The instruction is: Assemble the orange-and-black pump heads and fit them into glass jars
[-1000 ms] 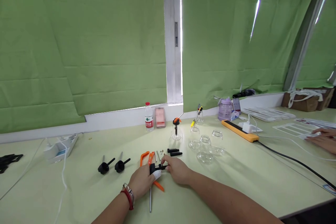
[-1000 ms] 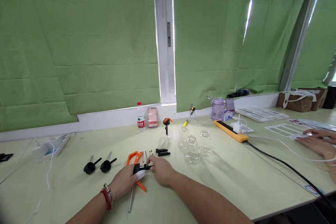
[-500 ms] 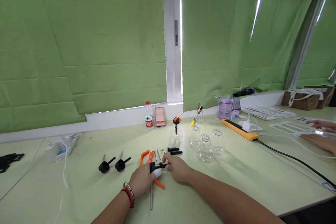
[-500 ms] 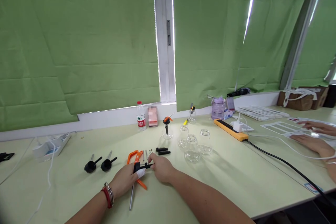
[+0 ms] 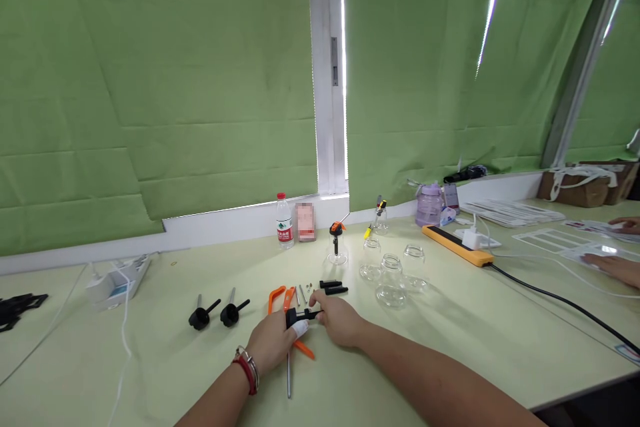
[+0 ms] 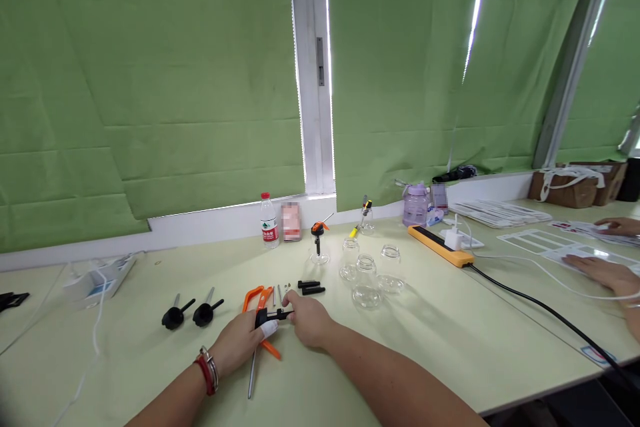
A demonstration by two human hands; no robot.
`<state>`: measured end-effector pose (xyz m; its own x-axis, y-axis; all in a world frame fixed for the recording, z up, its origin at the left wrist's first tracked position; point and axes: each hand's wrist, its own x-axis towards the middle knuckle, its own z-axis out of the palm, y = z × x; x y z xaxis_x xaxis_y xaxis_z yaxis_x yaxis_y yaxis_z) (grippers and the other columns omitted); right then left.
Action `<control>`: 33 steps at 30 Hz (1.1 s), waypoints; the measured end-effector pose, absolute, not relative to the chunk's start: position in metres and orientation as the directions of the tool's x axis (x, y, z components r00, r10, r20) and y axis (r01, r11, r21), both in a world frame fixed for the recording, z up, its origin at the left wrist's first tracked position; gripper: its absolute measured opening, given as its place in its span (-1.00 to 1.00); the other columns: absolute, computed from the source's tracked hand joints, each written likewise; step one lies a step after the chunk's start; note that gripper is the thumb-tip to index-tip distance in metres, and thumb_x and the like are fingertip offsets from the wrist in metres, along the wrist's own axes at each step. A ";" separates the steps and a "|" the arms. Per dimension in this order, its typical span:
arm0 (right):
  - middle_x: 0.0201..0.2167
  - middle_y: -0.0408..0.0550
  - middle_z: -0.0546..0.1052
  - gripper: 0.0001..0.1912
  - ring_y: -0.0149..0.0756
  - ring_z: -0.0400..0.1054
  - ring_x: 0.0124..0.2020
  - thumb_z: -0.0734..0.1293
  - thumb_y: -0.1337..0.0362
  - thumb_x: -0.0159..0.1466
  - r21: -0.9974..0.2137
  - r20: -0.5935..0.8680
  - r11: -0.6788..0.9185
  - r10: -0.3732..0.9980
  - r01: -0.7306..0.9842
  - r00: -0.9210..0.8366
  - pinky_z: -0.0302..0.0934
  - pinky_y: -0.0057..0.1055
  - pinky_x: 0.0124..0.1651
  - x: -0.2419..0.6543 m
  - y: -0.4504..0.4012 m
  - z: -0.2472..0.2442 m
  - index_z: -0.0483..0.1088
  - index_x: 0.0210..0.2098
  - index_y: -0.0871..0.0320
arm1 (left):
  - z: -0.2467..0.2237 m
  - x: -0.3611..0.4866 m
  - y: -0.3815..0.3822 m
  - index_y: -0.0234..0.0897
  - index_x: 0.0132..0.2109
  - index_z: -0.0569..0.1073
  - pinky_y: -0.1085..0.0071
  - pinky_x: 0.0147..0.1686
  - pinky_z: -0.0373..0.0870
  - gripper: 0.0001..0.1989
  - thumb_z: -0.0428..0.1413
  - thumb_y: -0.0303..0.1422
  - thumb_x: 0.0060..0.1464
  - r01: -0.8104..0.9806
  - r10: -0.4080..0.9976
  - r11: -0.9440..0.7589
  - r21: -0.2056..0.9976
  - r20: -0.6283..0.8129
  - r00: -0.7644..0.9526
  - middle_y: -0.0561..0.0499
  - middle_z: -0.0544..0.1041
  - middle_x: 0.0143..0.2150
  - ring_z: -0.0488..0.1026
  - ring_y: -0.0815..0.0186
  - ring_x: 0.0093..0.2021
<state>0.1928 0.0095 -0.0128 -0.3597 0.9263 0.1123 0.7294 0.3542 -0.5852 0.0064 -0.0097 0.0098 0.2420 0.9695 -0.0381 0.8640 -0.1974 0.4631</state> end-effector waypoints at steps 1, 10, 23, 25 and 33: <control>-0.46 -0.17 0.36 -0.71 -0.38 0.18 -0.44 0.17 0.42 0.19 -0.576 0.117 0.361 0.924 0.733 -0.364 -0.12 -0.51 -0.41 0.193 0.010 -0.013 0.26 -0.10 0.06 | 0.010 0.007 -0.010 -0.22 -0.37 0.36 0.40 -0.54 0.08 -0.65 -0.10 -0.04 0.06 0.867 0.970 -0.195 0.459 -0.037 0.238 -0.02 0.49 -0.42 0.41 0.21 -0.42; -0.37 -0.09 0.43 -0.70 -0.32 0.24 -0.36 0.19 0.41 0.19 -0.504 0.144 0.406 0.910 0.762 -0.389 -0.10 -0.48 -0.39 0.191 0.012 -0.020 0.27 -0.09 0.06 | 0.010 0.010 -0.010 -0.22 -0.37 0.34 0.38 -0.53 0.08 -0.62 -0.09 0.01 0.03 0.904 0.982 -0.161 0.395 -0.032 0.189 -0.04 0.49 -0.42 0.41 0.18 -0.42; -0.40 -0.12 0.40 -0.70 -0.32 0.23 -0.36 0.19 0.43 0.17 -0.523 0.143 0.396 0.914 0.755 -0.381 -0.11 -0.50 -0.39 0.192 0.010 -0.016 0.24 -0.10 0.07 | 0.011 0.009 -0.010 -0.23 -0.38 0.33 0.39 -0.54 0.08 -0.62 -0.10 0.00 0.02 0.906 0.983 -0.141 0.399 -0.055 0.177 -0.03 0.48 -0.43 0.42 0.18 -0.42; -0.40 -0.12 0.40 -0.72 -0.33 0.23 -0.36 0.18 0.42 0.17 -0.526 0.143 0.400 0.911 0.750 -0.386 -0.11 -0.50 -0.39 0.192 0.011 -0.017 0.24 -0.12 0.07 | 0.012 0.009 -0.010 -0.23 -0.39 0.32 0.39 -0.54 0.07 -0.64 -0.10 -0.01 0.02 0.907 0.983 -0.141 0.396 -0.052 0.175 -0.03 0.48 -0.43 0.42 0.18 -0.42; -0.46 -0.15 0.37 -0.72 -0.36 0.20 -0.42 0.19 0.43 0.17 -0.539 0.149 0.389 0.917 0.747 -0.370 -0.13 -0.50 -0.43 0.192 0.014 -0.020 0.23 -0.12 0.07 | 0.013 0.009 -0.010 -0.22 -0.39 0.31 0.38 -0.54 0.08 -0.64 -0.09 -0.01 0.02 0.905 0.984 -0.129 0.406 -0.058 0.166 -0.05 0.49 -0.42 0.41 0.17 -0.41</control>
